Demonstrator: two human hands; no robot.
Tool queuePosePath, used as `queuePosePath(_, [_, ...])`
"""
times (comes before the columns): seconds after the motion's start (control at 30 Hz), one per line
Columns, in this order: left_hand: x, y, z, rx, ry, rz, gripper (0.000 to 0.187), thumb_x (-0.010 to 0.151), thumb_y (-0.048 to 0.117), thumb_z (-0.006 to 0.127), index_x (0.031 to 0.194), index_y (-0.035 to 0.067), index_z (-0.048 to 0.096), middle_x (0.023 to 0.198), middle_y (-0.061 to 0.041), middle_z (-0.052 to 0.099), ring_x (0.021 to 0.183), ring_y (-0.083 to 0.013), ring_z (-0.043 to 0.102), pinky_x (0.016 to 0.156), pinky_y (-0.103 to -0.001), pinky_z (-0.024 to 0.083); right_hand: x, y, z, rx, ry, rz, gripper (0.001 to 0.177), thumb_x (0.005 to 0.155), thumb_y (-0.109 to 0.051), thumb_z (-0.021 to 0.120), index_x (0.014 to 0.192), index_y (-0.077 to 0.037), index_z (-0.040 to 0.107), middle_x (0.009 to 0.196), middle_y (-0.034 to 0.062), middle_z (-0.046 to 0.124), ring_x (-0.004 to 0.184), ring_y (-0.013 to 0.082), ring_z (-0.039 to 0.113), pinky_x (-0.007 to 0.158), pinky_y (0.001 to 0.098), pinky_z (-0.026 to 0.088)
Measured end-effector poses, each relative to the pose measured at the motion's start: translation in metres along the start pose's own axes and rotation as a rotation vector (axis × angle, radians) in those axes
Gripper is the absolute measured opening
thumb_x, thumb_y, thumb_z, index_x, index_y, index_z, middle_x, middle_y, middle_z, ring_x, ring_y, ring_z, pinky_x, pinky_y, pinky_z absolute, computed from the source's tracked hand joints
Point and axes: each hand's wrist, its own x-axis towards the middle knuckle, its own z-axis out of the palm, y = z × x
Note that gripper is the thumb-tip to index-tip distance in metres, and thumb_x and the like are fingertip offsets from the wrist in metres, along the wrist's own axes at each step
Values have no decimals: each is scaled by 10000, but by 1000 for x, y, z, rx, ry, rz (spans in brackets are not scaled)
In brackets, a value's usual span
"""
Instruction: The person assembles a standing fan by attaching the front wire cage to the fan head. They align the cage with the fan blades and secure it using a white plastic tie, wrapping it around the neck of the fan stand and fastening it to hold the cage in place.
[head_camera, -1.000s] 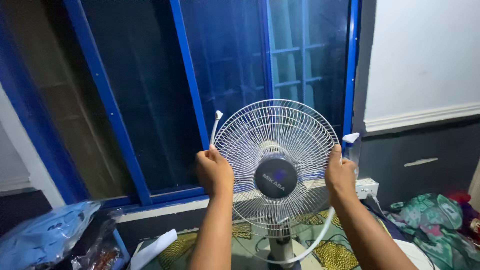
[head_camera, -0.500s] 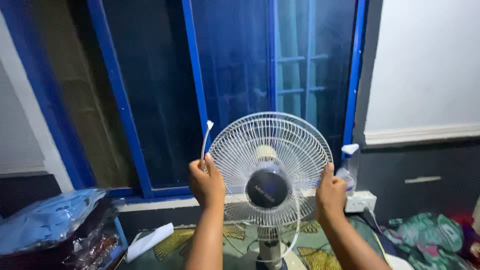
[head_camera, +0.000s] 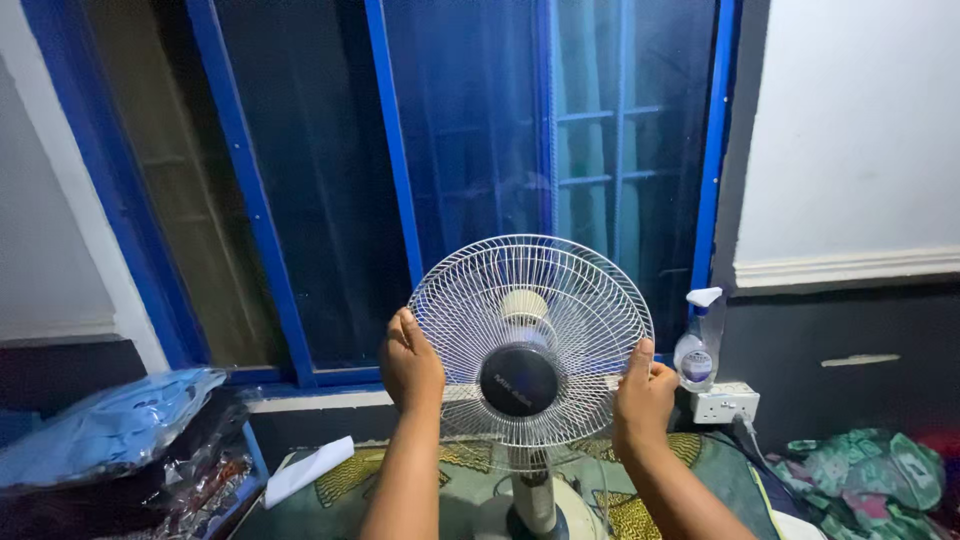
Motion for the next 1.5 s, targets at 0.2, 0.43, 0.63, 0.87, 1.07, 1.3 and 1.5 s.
queuePosePath(0.2, [5, -14, -9, -302, -203, -9, 519, 966, 493, 581, 1292, 98, 657, 1108, -109, 748, 1007, -263, 701, 869, -388, 535, 1, -1, -1, -77, 27, -47, 657, 991, -639, 541, 1000, 18, 546, 828, 87, 602, 759, 163, 561, 707, 334, 478])
queuePosePath(0.43, [6, -49, -18, -652, -413, -106, 588, 803, 418, 798, 1265, 85, 656, 1135, -28, 739, 1040, -162, 667, 930, -303, 495, 5, -1, 4, -109, 80, -25, 651, 998, -635, 546, 986, 17, 558, 842, 122, 616, 781, 197, 581, 725, 358, 486])
queuePosePath(0.63, [4, -42, -10, -619, -360, -174, 596, 773, 474, 806, 1211, 80, 715, 1082, -20, 756, 975, -142, 669, 887, -309, 501, 9, 10, 6, -82, 110, -159, 650, 1092, -587, 464, 950, 44, 533, 824, 108, 563, 778, 218, 536, 731, 387, 447])
queuePosePath(0.87, [-3, -5, -21, -494, -274, 67, 540, 838, 487, 755, 1180, 71, 713, 1039, -49, 774, 957, -159, 707, 888, -304, 521, -4, -13, 7, -27, 63, -225, 521, 1107, -496, 376, 943, -28, 535, 777, 54, 509, 730, 159, 472, 684, 344, 418])
queuePosePath(1.07, [-15, -10, -13, -511, -224, 85, 516, 876, 499, 709, 1183, 85, 684, 1029, -52, 773, 950, -169, 725, 869, -320, 544, -6, -14, -2, 114, -34, -282, 425, 1115, -436, 426, 934, -63, 520, 793, -16, 424, 731, 101, 383, 652, 296, 355])
queuePosePath(1.3, [-19, -23, -4, -440, -159, 198, 506, 880, 504, 718, 1154, 79, 688, 1008, -56, 754, 936, -171, 716, 849, -318, 549, 4, 9, -5, 273, -49, -241, 389, 1119, -426, 400, 947, -93, 503, 826, -42, 441, 751, 72, 402, 681, 247, 366])
queuePosePath(1.5, [-28, -33, -2, -495, -147, 200, 527, 892, 514, 719, 1182, 75, 674, 1021, -68, 731, 952, -189, 700, 877, -328, 547, 2, 24, -13, 269, -94, -239, 379, 1124, -434, 403, 983, -96, 498, 843, -31, 413, 757, 83, 368, 676, 255, 344])
